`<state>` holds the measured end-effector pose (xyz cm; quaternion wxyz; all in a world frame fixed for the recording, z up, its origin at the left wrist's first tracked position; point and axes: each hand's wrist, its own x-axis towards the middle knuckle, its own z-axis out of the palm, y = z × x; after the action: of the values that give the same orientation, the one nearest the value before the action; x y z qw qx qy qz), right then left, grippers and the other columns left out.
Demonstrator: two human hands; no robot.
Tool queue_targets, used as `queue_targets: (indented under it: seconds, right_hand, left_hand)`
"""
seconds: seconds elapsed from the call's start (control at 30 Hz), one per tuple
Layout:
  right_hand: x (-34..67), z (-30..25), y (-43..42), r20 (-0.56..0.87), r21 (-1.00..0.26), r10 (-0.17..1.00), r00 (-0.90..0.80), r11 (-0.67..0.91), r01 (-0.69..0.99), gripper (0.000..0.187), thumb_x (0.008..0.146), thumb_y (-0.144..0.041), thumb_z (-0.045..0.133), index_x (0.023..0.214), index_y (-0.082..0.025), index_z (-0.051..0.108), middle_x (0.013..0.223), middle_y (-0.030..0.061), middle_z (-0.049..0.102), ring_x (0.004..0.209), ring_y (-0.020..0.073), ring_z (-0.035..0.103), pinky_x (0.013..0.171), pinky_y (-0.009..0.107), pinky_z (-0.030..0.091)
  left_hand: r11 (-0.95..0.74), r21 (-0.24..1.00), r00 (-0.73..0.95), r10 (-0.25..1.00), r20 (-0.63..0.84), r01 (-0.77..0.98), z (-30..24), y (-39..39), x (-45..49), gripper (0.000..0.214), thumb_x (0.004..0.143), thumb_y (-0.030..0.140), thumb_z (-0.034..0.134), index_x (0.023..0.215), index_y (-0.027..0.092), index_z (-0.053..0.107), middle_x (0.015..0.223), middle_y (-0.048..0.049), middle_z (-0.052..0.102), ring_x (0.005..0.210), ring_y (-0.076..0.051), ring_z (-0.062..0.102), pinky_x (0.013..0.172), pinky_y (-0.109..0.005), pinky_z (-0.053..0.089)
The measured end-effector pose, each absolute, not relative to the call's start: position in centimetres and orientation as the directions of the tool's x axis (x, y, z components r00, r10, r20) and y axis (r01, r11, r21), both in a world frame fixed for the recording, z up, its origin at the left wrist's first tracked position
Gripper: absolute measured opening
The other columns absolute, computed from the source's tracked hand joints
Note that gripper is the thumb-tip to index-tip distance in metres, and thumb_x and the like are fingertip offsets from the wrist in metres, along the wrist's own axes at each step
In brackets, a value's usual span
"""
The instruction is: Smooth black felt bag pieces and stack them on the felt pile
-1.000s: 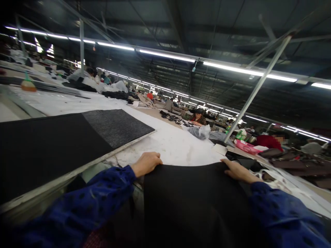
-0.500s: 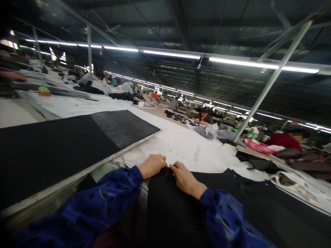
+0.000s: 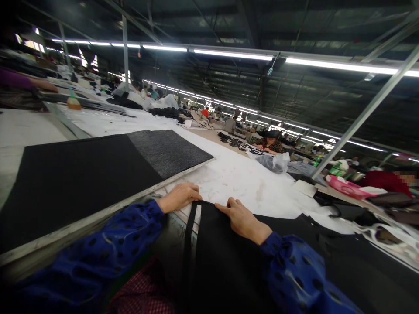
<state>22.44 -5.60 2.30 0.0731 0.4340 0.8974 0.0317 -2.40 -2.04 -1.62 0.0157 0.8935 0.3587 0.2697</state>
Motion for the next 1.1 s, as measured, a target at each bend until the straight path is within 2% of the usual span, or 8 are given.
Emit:
queue_targets:
  seconds: [0.17, 0.27, 0.43, 0.53, 0.63, 0.73, 0.83, 1.1]
  right_hand:
    - [20.4, 3.6, -5.4, -0.201, 0.224, 0.793, -0.575, 0.608, 0.762, 0.073, 0.074, 0.000, 0.040, 0.138, -0.033, 0.039, 0.090, 0.0091, 0.048, 0.075, 0.0187, 0.048, 0.073, 0.033, 0.042]
    - [19.6, 4.2, -5.2, -0.247, 0.238, 0.801, -0.545, 0.596, 0.767, 0.069, 0.076, -0.002, 0.041, 0.136, -0.036, 0.041, 0.086, 0.0078, 0.048, 0.069, 0.0174, 0.048, 0.068, 0.032, 0.041]
    - [19.8, 4.5, -4.6, -0.251, 0.092, 0.716, -0.651, 0.687, 0.721, 0.070, 0.072, 0.001, 0.043, 0.135, -0.029, 0.045, 0.093, 0.0083, 0.049, 0.080, 0.0174, 0.050, 0.071, 0.027, 0.042]
    - [20.0, 4.4, -4.4, -0.238, 0.025, 0.710, -0.662, 0.686, 0.727, 0.068, 0.073, 0.002, 0.041, 0.135, -0.026, 0.045, 0.097, 0.0082, 0.049, 0.084, 0.0158, 0.050, 0.074, 0.025, 0.043]
    - [19.6, 4.5, -4.1, -0.249, 0.046, 0.708, -0.660, 0.690, 0.723, 0.067, 0.074, 0.000, 0.041, 0.135, -0.028, 0.045, 0.095, 0.0071, 0.050, 0.081, 0.0149, 0.050, 0.073, 0.026, 0.043]
    - [18.6, 4.9, -3.9, -0.264, 0.119, 0.702, -0.662, 0.704, 0.700, 0.062, 0.076, -0.003, 0.043, 0.132, -0.028, 0.048, 0.091, 0.0069, 0.051, 0.075, 0.0156, 0.050, 0.070, 0.027, 0.043]
    - [17.5, 5.4, -3.8, -0.277, 0.156, 0.698, -0.660, 0.710, 0.686, 0.057, 0.075, -0.002, 0.045, 0.126, -0.026, 0.054, 0.083, 0.0066, 0.051, 0.067, 0.0148, 0.048, 0.063, 0.026, 0.042]
    - [16.1, 5.4, -4.0, -0.231, -0.014, 0.586, -0.776, 0.796, 0.605, 0.067, 0.064, 0.007, 0.038, 0.119, -0.024, 0.056, 0.090, 0.0036, 0.051, 0.079, 0.0143, 0.051, 0.070, 0.025, 0.041]
  left_hand:
    - [-0.752, 0.211, 0.607, 0.637, 0.475, 0.625, -2.0, -1.8, -2.4, 0.026, 0.084, 0.018, 0.046, 0.083, 0.025, 0.071, 0.084, -0.0014, 0.064, 0.080, -0.013, 0.058, 0.061, -0.022, 0.037]
    - [-0.750, 0.211, 0.609, 0.640, 0.468, 0.626, -2.0, -1.7, -2.6, 0.027, 0.084, 0.016, 0.046, 0.083, 0.025, 0.071, 0.085, -0.0016, 0.065, 0.081, -0.014, 0.058, 0.063, -0.022, 0.037]
    - [-0.728, 0.298, 0.571, 0.675, 0.467, 0.617, -1.7, -1.5, -3.0, 0.023, 0.082, 0.014, 0.050, 0.082, 0.021, 0.071, 0.086, -0.0020, 0.066, 0.082, -0.014, 0.059, 0.070, -0.021, 0.040]
    - [-0.729, 0.289, 0.576, 0.673, 0.463, 0.620, -1.7, -1.6, -3.2, 0.023, 0.082, 0.014, 0.049, 0.080, 0.020, 0.071, 0.084, -0.0023, 0.065, 0.080, -0.013, 0.058, 0.069, -0.021, 0.039]
    - [-0.742, 0.223, 0.601, 0.651, 0.463, 0.632, -1.7, -1.8, -3.3, 0.025, 0.084, 0.014, 0.046, 0.080, 0.020, 0.070, 0.083, -0.0031, 0.063, 0.080, -0.014, 0.057, 0.066, -0.022, 0.038]
    - [-0.748, 0.163, 0.613, 0.630, 0.477, 0.643, -1.7, -2.0, -3.4, 0.026, 0.085, 0.015, 0.044, 0.079, 0.020, 0.070, 0.081, -0.0034, 0.062, 0.080, -0.014, 0.056, 0.063, -0.023, 0.036]
    - [-0.744, 0.164, 0.603, 0.632, 0.486, 0.648, -1.7, -2.0, -3.4, 0.026, 0.086, 0.016, 0.044, 0.079, 0.020, 0.070, 0.080, -0.0031, 0.062, 0.079, -0.014, 0.056, 0.062, -0.023, 0.036]
    - [-0.729, 0.284, 0.569, 0.671, 0.475, 0.623, -1.7, -1.6, -3.5, 0.022, 0.083, 0.015, 0.049, 0.078, 0.018, 0.071, 0.083, -0.0032, 0.065, 0.079, -0.014, 0.058, 0.069, -0.023, 0.040]
